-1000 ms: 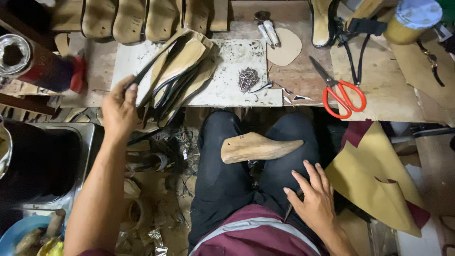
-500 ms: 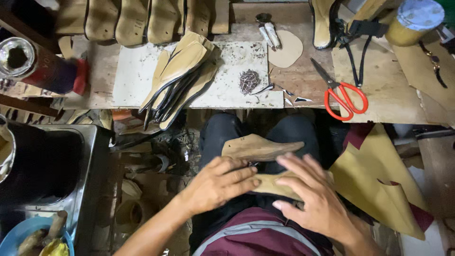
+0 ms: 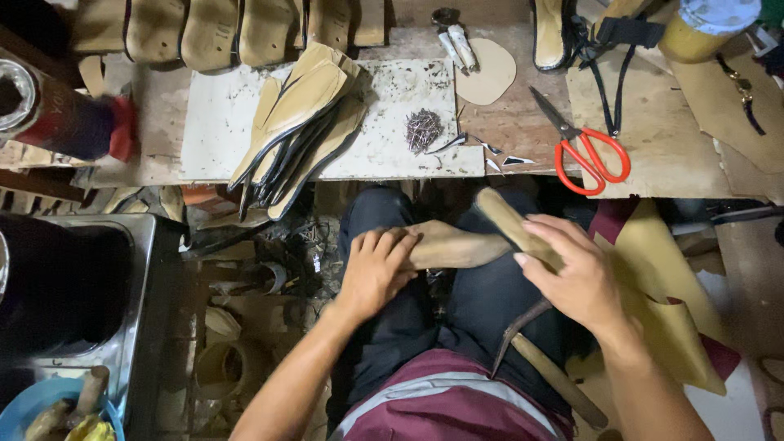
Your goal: The person sits at a workbench and trims excess material from the edge of a shoe upper with scissors, working the shoe over a wooden last. They use a rasp to smooth the edge, tap it with a hammer, and place finished uppers in a stack on the bench.
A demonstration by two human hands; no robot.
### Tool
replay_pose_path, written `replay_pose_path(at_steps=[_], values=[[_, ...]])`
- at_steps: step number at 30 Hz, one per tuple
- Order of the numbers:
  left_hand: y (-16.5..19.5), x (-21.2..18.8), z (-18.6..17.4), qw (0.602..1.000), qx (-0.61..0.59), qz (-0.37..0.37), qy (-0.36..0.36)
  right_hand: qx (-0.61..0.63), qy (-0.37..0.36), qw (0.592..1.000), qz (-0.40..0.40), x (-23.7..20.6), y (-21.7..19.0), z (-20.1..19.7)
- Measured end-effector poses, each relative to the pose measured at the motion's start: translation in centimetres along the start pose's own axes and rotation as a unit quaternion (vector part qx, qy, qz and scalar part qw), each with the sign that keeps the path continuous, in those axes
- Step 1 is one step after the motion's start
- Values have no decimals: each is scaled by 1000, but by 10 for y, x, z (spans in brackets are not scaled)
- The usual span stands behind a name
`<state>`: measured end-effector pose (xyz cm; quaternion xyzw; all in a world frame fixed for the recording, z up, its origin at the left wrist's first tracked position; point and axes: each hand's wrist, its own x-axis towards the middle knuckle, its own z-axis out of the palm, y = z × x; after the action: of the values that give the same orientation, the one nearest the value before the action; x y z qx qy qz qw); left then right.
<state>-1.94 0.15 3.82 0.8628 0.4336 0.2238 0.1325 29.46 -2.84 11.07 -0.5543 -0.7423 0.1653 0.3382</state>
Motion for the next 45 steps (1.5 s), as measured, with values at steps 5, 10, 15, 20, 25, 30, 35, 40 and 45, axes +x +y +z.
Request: replay_pose_path(at_steps=[5, 10, 15, 20, 25, 30, 35, 40, 45], values=[[-30, 17, -15, 975, -209, -72, -26, -81, -44, 992, -86, 21, 3, 31], [-39, 16, -12, 942, -311, -118, 31, -96, -76, 978, -166, 42, -1, 64], [-47, 11, -6, 910, -385, -153, 37, -85, -96, 975, -180, 55, -10, 82], [-59, 14, -5, 907, -389, -157, 34, -81, -119, 971, -193, 65, -16, 87], [-66, 14, -5, 909, -392, -133, 37, -87, -134, 969, -189, 70, -20, 91], [-67, 16, -12, 927, -357, -102, 50, -91, -132, 970, -181, 69, -24, 94], [-57, 17, -25, 968, -196, -153, 16, -116, -136, 969, -172, 67, -27, 96], [-34, 24, -5, 817, -493, -298, 9, -134, -125, 966, -185, 63, -36, 98], [-14, 18, 30, 733, -594, -320, 87, -162, -69, 965, -194, 46, -31, 79]])
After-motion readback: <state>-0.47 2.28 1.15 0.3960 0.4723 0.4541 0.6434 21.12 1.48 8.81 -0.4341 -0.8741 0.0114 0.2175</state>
